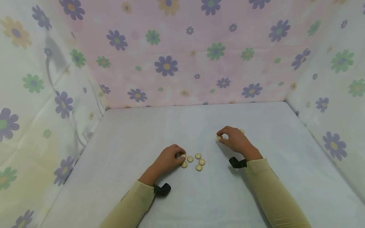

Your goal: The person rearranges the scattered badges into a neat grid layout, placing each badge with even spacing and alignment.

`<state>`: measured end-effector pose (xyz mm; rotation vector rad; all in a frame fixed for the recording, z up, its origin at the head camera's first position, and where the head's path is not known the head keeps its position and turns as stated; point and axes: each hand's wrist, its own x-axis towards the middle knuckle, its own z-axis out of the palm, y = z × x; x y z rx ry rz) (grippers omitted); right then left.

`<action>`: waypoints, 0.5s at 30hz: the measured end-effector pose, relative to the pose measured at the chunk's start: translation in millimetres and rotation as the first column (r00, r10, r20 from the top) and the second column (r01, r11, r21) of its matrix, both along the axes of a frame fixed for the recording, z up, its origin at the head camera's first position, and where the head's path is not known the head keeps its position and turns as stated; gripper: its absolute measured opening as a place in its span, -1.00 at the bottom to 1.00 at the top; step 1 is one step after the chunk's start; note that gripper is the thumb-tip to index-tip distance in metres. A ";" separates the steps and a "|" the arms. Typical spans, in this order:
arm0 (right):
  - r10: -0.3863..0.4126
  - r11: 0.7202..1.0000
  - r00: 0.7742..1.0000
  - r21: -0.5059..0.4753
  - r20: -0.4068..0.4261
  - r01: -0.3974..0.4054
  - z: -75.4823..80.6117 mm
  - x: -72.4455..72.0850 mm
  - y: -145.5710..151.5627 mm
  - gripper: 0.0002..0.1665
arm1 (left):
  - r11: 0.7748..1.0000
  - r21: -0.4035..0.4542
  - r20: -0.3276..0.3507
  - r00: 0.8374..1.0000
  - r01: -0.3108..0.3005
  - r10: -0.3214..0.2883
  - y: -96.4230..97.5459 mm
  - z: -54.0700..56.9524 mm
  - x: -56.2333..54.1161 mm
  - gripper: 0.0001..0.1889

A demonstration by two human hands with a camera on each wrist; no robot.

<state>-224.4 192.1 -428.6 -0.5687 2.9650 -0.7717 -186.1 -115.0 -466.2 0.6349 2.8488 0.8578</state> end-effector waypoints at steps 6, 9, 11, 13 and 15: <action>-0.027 1.000 1.000 0.013 -0.003 0.027 -3.5 -2.7 2.9 -0.69 | 1.000 -0.011 -0.005 1.000 0.000 0.000 -1.1 1.3 -0.1 -0.81; -0.059 0.998 0.998 0.009 0.005 0.059 -5.5 -4.0 5.9 -0.69 | 1.000 -0.009 -0.004 1.000 -0.005 0.005 -1.5 1.2 0.0 -0.81; -0.077 0.997 0.997 0.001 0.012 0.077 -5.9 -4.5 8.6 -0.69 | 1.000 -0.008 -0.003 1.000 -0.005 0.005 -1.3 1.0 -0.3 -0.80; -0.088 0.996 0.996 -0.006 0.016 0.088 -5.6 -5.6 11.3 -0.68 | 1.000 -0.006 -0.003 1.000 -0.004 0.003 -0.7 1.0 -0.8 -0.80; -0.092 0.996 0.996 -0.006 0.016 0.093 -5.2 -7.2 13.7 -0.68 | 1.000 -0.004 -0.006 1.000 -0.001 0.001 -0.1 1.3 -1.6 -0.80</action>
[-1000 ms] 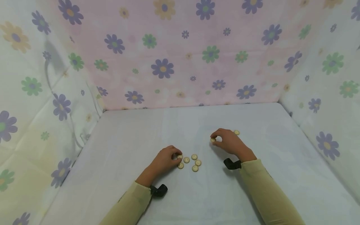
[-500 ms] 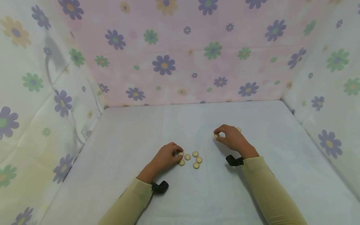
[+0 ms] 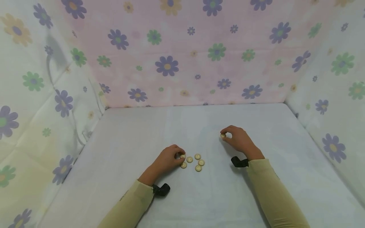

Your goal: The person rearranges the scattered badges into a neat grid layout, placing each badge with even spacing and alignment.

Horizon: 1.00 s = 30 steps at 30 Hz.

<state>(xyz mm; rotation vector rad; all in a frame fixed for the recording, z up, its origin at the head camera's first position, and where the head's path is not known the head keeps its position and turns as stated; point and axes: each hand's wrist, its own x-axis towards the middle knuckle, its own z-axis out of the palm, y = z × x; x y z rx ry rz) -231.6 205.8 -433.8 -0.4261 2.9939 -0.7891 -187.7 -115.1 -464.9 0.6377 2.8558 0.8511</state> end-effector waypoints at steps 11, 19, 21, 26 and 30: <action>-0.034 0.999 0.999 0.000 0.018 0.034 -3.1 -7.4 9.2 -0.67 | 1.000 0.005 -0.002 1.000 0.001 -0.001 1.5 0.6 -1.8 -0.79; -0.040 0.999 0.999 0.000 0.021 0.040 -9.7 -11.5 13.6 -0.66 | 1.000 0.002 0.008 1.000 0.002 -0.002 0.2 0.6 -0.5 -0.79; -0.045 0.999 0.999 -0.003 0.027 0.045 -10.5 -13.1 14.2 -0.66 | 1.000 0.005 0.007 1.000 0.002 -0.002 0.0 1.2 -0.3 -0.79; -0.059 0.998 0.997 0.007 0.043 0.059 -12.2 -16.5 15.4 -0.65 | 1.000 0.007 0.004 1.000 -0.001 0.001 -0.1 0.8 0.2 -0.80; -0.065 0.998 0.996 0.011 0.055 0.065 -13.5 -19.0 16.4 -0.65 | 1.000 -0.004 0.014 1.000 -0.007 0.007 0.2 0.5 -0.1 -0.79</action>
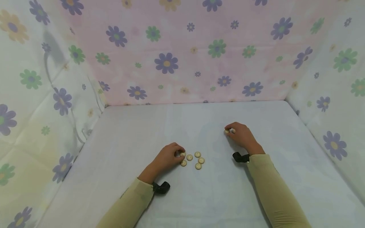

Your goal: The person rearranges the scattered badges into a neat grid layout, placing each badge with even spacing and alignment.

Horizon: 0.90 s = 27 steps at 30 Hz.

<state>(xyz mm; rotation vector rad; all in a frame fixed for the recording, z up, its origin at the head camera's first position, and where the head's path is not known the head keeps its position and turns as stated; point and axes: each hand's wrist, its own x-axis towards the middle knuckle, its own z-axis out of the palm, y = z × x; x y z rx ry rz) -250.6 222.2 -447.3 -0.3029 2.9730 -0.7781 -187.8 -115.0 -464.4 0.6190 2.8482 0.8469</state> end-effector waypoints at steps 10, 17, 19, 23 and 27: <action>-0.023 1.000 1.000 -0.010 0.020 0.024 -4.9 -3.7 3.5 -0.64 | 1.000 0.005 0.002 1.000 -0.008 0.008 0.8 0.4 0.0 -0.81; -0.029 1.000 0.999 -0.011 0.033 0.029 -9.8 -4.7 6.5 -0.64 | 1.000 0.005 0.016 1.000 -0.002 0.002 1.2 -0.4 2.4 -0.80; -0.031 0.999 0.999 -0.019 0.044 0.032 -10.9 -4.3 6.8 -0.64 | 1.000 0.005 0.012 1.000 0.001 -0.001 1.0 -0.8 3.3 -0.81; -0.035 0.999 0.998 -0.026 0.047 0.036 -10.8 -4.5 7.1 -0.64 | 1.000 0.000 -0.007 1.000 0.004 -0.004 0.7 -2.7 2.5 -0.82; -0.040 0.999 0.998 -0.030 0.044 0.041 -9.2 -6.7 8.6 -0.65 | 1.000 0.003 -0.018 1.000 0.003 -0.003 0.9 -1.9 0.5 -0.82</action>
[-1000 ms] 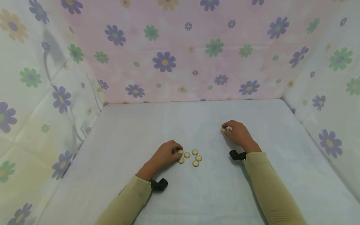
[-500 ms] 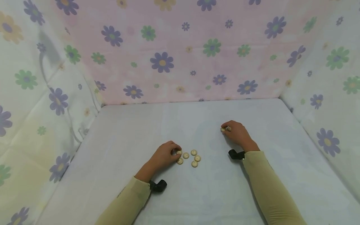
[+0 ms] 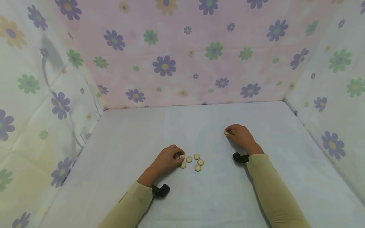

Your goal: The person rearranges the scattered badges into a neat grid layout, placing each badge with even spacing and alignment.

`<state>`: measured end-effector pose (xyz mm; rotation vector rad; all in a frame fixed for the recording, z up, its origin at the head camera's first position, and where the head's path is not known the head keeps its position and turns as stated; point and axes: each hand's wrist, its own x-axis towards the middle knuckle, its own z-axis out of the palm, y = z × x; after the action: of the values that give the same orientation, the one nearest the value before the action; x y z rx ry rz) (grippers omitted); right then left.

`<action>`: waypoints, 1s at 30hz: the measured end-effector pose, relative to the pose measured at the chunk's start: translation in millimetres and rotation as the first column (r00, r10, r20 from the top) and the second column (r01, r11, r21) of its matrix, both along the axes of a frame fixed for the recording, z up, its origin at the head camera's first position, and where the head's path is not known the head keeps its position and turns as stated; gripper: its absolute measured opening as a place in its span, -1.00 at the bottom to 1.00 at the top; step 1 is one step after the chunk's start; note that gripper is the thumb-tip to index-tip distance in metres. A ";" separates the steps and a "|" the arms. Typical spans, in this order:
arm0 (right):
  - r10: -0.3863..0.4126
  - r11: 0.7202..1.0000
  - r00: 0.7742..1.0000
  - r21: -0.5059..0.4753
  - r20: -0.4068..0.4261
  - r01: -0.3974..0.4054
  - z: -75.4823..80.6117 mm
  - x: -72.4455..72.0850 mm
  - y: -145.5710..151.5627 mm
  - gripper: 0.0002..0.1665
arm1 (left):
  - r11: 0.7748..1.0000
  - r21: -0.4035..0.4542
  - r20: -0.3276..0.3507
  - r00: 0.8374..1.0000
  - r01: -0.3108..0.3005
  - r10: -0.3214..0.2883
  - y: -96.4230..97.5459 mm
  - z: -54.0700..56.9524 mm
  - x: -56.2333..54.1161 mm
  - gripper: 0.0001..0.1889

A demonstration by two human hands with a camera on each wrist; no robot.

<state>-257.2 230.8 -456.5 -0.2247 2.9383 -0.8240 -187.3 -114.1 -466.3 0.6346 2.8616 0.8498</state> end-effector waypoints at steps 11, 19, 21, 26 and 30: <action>-0.005 1.000 1.000 0.017 0.015 0.005 2.6 -2.2 -1.1 -0.65 | 1.000 0.004 -0.007 1.000 0.002 -0.001 -0.4 0.4 -1.9 -0.81; 0.017 0.999 1.000 0.033 -0.010 -0.016 -1.9 -2.4 -1.6 -0.67 | 1.000 0.001 -0.003 1.000 0.005 -0.005 -1.9 -4.2 -1.5 -0.81; 0.020 0.999 1.000 0.035 -0.020 -0.019 -1.5 -1.7 -2.0 -0.67 | 1.000 0.004 -0.004 1.000 0.008 -0.008 -2.0 -4.1 -1.5 -0.81; 0.022 0.999 0.999 0.037 -0.031 -0.021 0.8 0.3 -3.5 -0.67 | 1.000 0.013 0.001 1.000 0.002 -0.002 -1.6 -3.3 -1.6 -0.81; 0.025 0.999 0.999 0.046 -0.032 -0.024 0.3 0.2 -3.7 -0.67 | 1.000 0.011 0.012 1.000 0.000 0.000 -1.2 -2.2 -1.1 -0.81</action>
<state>-257.1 227.1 -456.2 -0.2732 2.9742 -0.7565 -188.3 -115.3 -468.5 0.6286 2.8485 0.8676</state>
